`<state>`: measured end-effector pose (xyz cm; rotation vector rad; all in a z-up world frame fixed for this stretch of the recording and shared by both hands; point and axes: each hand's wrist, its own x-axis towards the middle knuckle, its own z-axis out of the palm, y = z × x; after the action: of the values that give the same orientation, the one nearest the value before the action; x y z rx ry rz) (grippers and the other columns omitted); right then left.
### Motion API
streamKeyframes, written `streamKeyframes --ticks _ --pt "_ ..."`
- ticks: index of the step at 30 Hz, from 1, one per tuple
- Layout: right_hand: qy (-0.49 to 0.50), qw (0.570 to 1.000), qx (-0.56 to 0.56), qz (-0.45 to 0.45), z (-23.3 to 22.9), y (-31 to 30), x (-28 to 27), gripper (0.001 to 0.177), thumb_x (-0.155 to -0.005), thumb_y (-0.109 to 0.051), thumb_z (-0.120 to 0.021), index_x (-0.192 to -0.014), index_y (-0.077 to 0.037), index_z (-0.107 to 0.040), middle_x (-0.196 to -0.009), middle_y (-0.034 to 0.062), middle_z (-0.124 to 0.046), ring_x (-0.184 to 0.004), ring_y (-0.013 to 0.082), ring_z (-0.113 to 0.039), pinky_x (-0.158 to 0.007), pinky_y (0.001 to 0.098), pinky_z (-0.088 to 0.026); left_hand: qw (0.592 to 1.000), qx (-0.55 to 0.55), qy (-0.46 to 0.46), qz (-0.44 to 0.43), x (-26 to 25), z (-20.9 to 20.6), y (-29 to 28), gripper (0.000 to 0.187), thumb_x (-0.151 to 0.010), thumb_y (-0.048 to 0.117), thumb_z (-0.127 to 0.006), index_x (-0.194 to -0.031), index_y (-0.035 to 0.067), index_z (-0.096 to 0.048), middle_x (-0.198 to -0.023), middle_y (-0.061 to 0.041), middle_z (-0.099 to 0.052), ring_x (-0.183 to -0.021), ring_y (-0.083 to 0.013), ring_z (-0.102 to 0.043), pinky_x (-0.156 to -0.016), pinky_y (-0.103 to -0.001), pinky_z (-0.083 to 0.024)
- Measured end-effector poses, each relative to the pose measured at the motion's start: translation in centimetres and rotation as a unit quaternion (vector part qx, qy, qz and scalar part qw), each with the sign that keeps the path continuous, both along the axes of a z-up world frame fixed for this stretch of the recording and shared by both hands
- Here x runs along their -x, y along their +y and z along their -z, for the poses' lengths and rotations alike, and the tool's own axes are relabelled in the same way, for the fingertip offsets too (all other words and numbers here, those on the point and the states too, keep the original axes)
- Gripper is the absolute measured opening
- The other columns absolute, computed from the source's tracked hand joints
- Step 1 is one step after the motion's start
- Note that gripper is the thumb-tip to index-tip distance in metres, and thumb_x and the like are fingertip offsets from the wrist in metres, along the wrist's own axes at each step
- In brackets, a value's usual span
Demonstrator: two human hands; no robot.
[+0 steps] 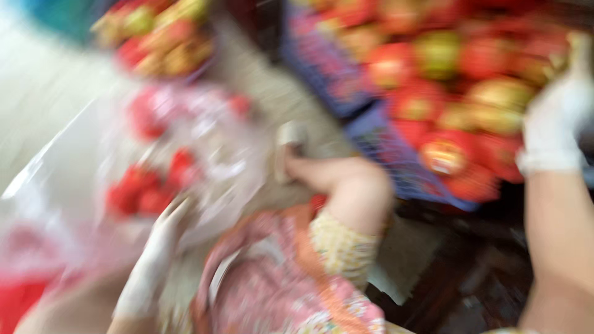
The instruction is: The person, wearing gloves, sorts pomegranates by removing them from plastic bags, placing them into red mesh protective sleeves, and then organizing them into blue and purple plastic crates.
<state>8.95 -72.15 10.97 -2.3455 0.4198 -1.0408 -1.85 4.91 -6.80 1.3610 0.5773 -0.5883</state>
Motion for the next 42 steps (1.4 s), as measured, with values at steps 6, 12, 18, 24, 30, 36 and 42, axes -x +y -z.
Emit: streamKeyframes --ticks 6,12,18,24,30,36,42 --pt "0.170 0.861 -0.239 -0.416 -0.9 31.3 1.8 0.026 -0.113 -0.001 -0.061 -0.138 -0.008 -0.059 -0.128 0.0015 -0.064 -0.114 0.0115 -0.065 -0.103 0.0267 -0.054 0.985 -0.135 -0.098 0.043 -1.4 0.7 -1.4 0.052 -0.097 0.033 -0.064 -0.141 0.007 -0.058 -0.120 -0.006 -0.070 -0.106 -0.0184 -0.064 -0.094 -0.034 -0.051" --pt "0.358 0.703 -0.089 -0.608 11.8 51.8 -2.4 0.031 -0.101 -0.001 -0.059 -0.130 -0.002 -0.066 -0.118 0.0127 -0.071 -0.110 0.0240 -0.068 -0.099 0.0351 -0.053 0.902 -0.397 -0.168 -0.011 -2.8 13.1 -1.1 0.043 -0.093 0.026 -0.065 -0.133 0.011 -0.062 -0.126 -0.020 -0.066 -0.115 -0.0384 -0.064 -0.100 -0.045 -0.050" --pt "0.530 0.604 0.008 -0.595 27.8 61.8 -4.2 0.047 -0.097 -0.012 -0.057 -0.143 -0.004 -0.053 -0.137 0.0211 -0.058 -0.123 0.0355 -0.057 -0.105 0.0434 -0.044 0.901 -0.423 -0.018 -0.099 -5.0 22.8 4.7 0.058 -0.086 0.023 -0.070 -0.140 0.010 -0.055 -0.132 -0.021 -0.059 -0.119 -0.0383 -0.059 -0.103 -0.045 -0.047" --pt "0.616 0.585 0.156 -0.504 34.3 63.2 -5.6 0.071 -0.094 -0.022 -0.068 -0.159 -0.018 -0.040 -0.157 0.0209 -0.043 -0.142 0.0387 -0.048 -0.119 0.0479 -0.041 0.866 -0.487 0.047 -0.101 -5.9 24.4 6.5 0.060 -0.085 0.016 -0.072 -0.142 0.016 -0.054 -0.146 -0.017 -0.053 -0.132 -0.0381 -0.053 -0.109 -0.047 -0.045" --pt "0.551 0.584 0.278 -0.527 36.6 69.5 -5.8 0.104 -0.068 -0.024 -0.085 -0.158 -0.031 -0.033 -0.163 0.0224 -0.006 -0.147 0.0477 -0.018 -0.111 0.0619 -0.031 0.885 -0.419 0.048 -0.195 -6.8 17.4 6.3 0.114 -0.062 0.014 -0.093 -0.152 -0.002 -0.026 -0.152 -0.027 -0.031 -0.143 -0.0471 -0.027 -0.119 -0.049 -0.021" --pt "0.566 0.544 0.357 -0.507 44.7 66.1 -1.4 0.035 -0.104 -0.018 -0.069 -0.137 -0.021 -0.057 -0.141 0.0127 -0.056 -0.132 0.0349 -0.060 -0.105 0.0468 -0.053 0.916 -0.346 0.014 -0.204 -6.9 14.7 6.6 0.102 -0.066 0.019 -0.094 -0.151 0.004 -0.039 -0.154 -0.018 -0.044 -0.147 -0.0355 -0.036 -0.124 -0.043 -0.022" --pt "0.541 0.715 0.077 -0.436 40.0 64.7 -2.8 0.077 -0.084 -0.019 -0.077 -0.153 -0.010 -0.044 -0.129 0.0231 -0.064 -0.105 0.0402 -0.065 -0.087 0.0495 -0.051 0.911 -0.323 -0.008 -0.257 -5.4 15.1 7.6 0.094 -0.068 0.025 -0.092 -0.148 0.005 -0.046 -0.147 -0.016 -0.052 -0.138 -0.0332 -0.046 -0.119 -0.042 -0.031"
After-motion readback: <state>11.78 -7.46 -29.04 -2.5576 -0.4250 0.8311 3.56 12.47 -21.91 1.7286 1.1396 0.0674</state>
